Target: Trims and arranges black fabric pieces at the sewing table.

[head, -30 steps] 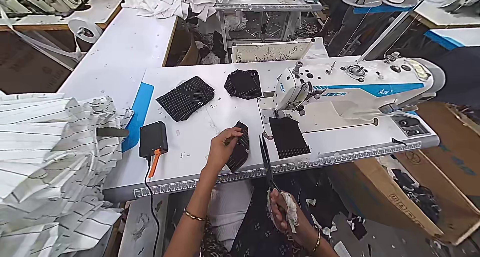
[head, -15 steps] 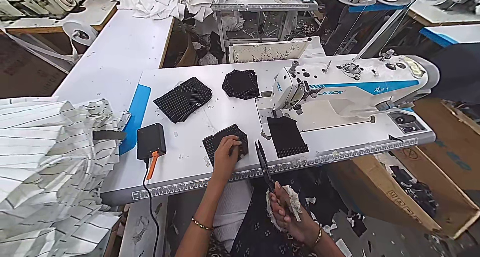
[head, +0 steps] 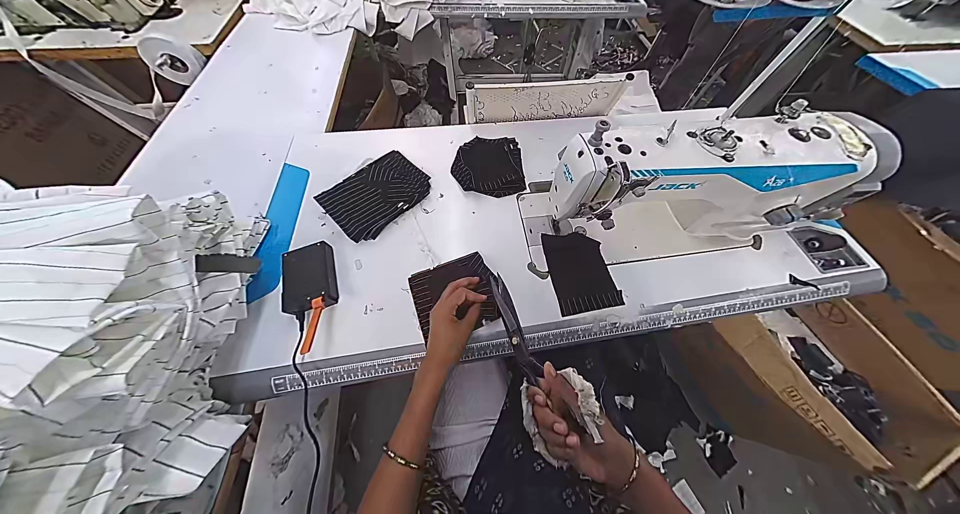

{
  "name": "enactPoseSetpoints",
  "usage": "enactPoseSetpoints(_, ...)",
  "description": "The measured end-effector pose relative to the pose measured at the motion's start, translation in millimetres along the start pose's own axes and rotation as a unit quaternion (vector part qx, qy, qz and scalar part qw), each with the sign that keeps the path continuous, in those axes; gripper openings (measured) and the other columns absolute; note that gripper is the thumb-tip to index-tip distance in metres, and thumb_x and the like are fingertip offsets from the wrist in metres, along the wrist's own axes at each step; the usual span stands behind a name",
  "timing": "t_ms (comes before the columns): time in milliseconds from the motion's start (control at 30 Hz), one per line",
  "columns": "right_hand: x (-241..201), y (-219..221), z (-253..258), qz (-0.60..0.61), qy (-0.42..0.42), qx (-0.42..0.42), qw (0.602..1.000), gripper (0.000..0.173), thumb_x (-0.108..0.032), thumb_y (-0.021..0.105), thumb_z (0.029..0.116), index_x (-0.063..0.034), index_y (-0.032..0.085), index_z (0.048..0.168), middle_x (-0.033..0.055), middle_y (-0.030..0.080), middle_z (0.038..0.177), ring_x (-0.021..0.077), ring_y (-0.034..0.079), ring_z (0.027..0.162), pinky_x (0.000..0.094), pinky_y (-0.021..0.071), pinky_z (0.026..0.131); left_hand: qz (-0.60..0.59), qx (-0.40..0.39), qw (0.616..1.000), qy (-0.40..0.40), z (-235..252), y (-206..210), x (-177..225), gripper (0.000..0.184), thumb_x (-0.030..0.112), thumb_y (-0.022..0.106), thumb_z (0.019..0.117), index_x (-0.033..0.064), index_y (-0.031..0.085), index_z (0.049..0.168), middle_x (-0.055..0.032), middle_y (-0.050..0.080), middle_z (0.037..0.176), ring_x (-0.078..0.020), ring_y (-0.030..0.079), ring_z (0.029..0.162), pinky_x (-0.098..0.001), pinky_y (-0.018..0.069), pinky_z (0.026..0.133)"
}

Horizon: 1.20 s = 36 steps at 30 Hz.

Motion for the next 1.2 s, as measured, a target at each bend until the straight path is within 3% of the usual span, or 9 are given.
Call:
enactPoseSetpoints(233, 11.8, -14.3, 3.1, 0.052, 0.013, 0.035, 0.998, 0.042, -0.054, 0.051, 0.1031, -0.0164, 0.061, 0.086, -0.0094, 0.052, 0.062, -0.0031, 0.049, 0.046, 0.0107, 0.042, 0.044, -0.106, 0.109, 0.988, -0.022, -2.7, -38.8, 1.6, 0.015, -0.007, 0.055, 0.0885, -0.0073, 0.067, 0.097, -0.0164, 0.069, 0.122, -0.0172, 0.066, 0.117, -0.0316, 0.0557, 0.098)
enactPoseSetpoints(367, 2.1, -18.8, 0.3, 0.014, -0.003, 0.072, 0.997, 0.04, -0.046, 0.044, 0.108, -0.0148, 0.059, 0.088, -0.0091, 0.051, 0.062, -0.0039, 0.047, 0.045, 0.0097, 0.0409, 0.043, -0.217, 0.242, 0.944, -0.052, 0.0, -100.9, 9.2, 0.016, -0.005, 0.051, 0.0931, 0.0045, 0.06, 0.102, -0.0064, 0.071, 0.122, -0.0172, 0.068, 0.115, -0.0356, 0.0583, 0.094)
enactPoseSetpoints(467, -10.9, -27.7, -4.2, -0.008, -0.022, 0.096, 0.995, 0.04, -0.046, 0.044, 0.1082, -0.0145, 0.06, 0.088, -0.0091, 0.052, 0.062, -0.0039, 0.048, 0.045, 0.0097, 0.0416, 0.043, -0.201, 0.296, 0.934, -0.008, 8.4, -145.6, 26.5, 0.022, -0.005, 0.045, 0.0949, 0.0095, 0.057, 0.105, -0.001, 0.071, 0.124, -0.0135, 0.066, 0.117, -0.0337, 0.0563, 0.096)
enactPoseSetpoints(567, -29.5, -41.1, -9.0, -0.049, -0.044, 0.148, 0.987, 0.042, -0.042, 0.037, 0.1105, -0.014, 0.058, 0.088, -0.0091, 0.051, 0.059, -0.0037, 0.046, 0.043, 0.0103, 0.0404, 0.042, -0.141, 0.296, 0.944, 0.042, 26.2, -165.4, 44.2, 0.019, -0.004, 0.052, 0.0962, 0.0097, 0.059, 0.107, -0.0018, 0.068, 0.13, -0.0148, 0.063, 0.124, -0.035, 0.0542, 0.101)
enactPoseSetpoints(700, -49.8, -57.7, -10.6, -0.12, -0.06, 0.211, 0.968, 0.041, -0.039, 0.034, 0.1122, -0.0138, 0.054, 0.088, -0.0092, 0.047, 0.058, -0.0029, 0.043, 0.042, 0.0112, 0.0391, 0.04, 0.015, 0.1, 0.994, 0.035, 58.2, -114.0, 49.3, 0.021, 0.002, 0.057, 0.0921, -0.004, 0.065, 0.111, -0.0164, 0.063, 0.136, -0.0236, 0.059, 0.129, -0.0433, 0.0511, 0.105)
enactPoseSetpoints(800, -56.9, -58.3, -13.0, -0.142, -0.08, 0.233, 0.959, 0.04, -0.037, 0.033, 0.1125, -0.0134, 0.054, 0.087, -0.0088, 0.047, 0.057, -0.0026, 0.043, 0.041, 0.0117, 0.0386, 0.04, 0.122, -0.036, 0.992, -0.024, 58.8, -62.8, 26.8, 0.026, 0.008, 0.06, 0.0996, -0.0011, 0.068, 0.122, -0.0203, 0.057, 0.144, -0.0315, 0.052, 0.139, -0.0506, 0.0422, 0.114)
enactPoseSetpoints(900, -57.8, -56.3, -23.8, -0.155, -0.11, 0.239, 0.952, 0.041, -0.036, 0.034, 0.1119, -0.0135, 0.056, 0.086, -0.0089, 0.049, 0.057, -0.0029, 0.043, 0.041, 0.0115, 0.0389, 0.04, 0.169, -0.002, 0.983, -0.069, 36.6, -51.4, 9.0, 0.025, 0.004, 0.055, 0.1008, -0.0025, 0.068, 0.121, -0.0218, 0.063, 0.134, -0.0358, 0.058, 0.13, -0.0498, 0.0446, 0.111)
enactPoseSetpoints(1000, -49.7, -52.9, -31.5, -0.165, -0.112, 0.228, 0.953, 0.036, -0.042, 0.045, 0.1078, -0.0128, 0.057, 0.089, -0.0083, 0.051, 0.059, -0.0021, 0.046, 0.042, 0.0121, 0.0415, 0.041, 0.212, -0.012, 0.974, -0.079, 3.7, -37.3, -10.6, 0.028, 0.012, 0.059, 0.1003, -0.002, 0.07, 0.122, -0.0251, 0.062, 0.134, -0.0436, 0.057, 0.129, -0.0608, 0.0412, 0.11)
enactPoseSetpoints(1200, 2.9, -31.3, -22.8, -0.187, -0.016, 0.112, 0.976, 0.041, -0.057, 0.059, 0.0982, -0.017, 0.059, 0.091, -0.0101, 0.056, 0.064, -0.002, 0.053, 0.05, 0.0125, 0.0441, 0.046, 0.214, 0.047, 0.974, -0.047, -32.8, -22.2, 0.3, 0.023, 0.014, 0.06, 0.0986, 0.0014, 0.076, 0.108, -0.0215, 0.07, 0.119, -0.0439, 0.063, 0.115, -0.062, 0.0481, 0.095)
Point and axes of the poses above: each hand's wrist, its own z-axis towards the middle knuckle, its own y-axis out of the palm, x = y × z, the point moved 8 cm from there along z, towards the middle knuckle
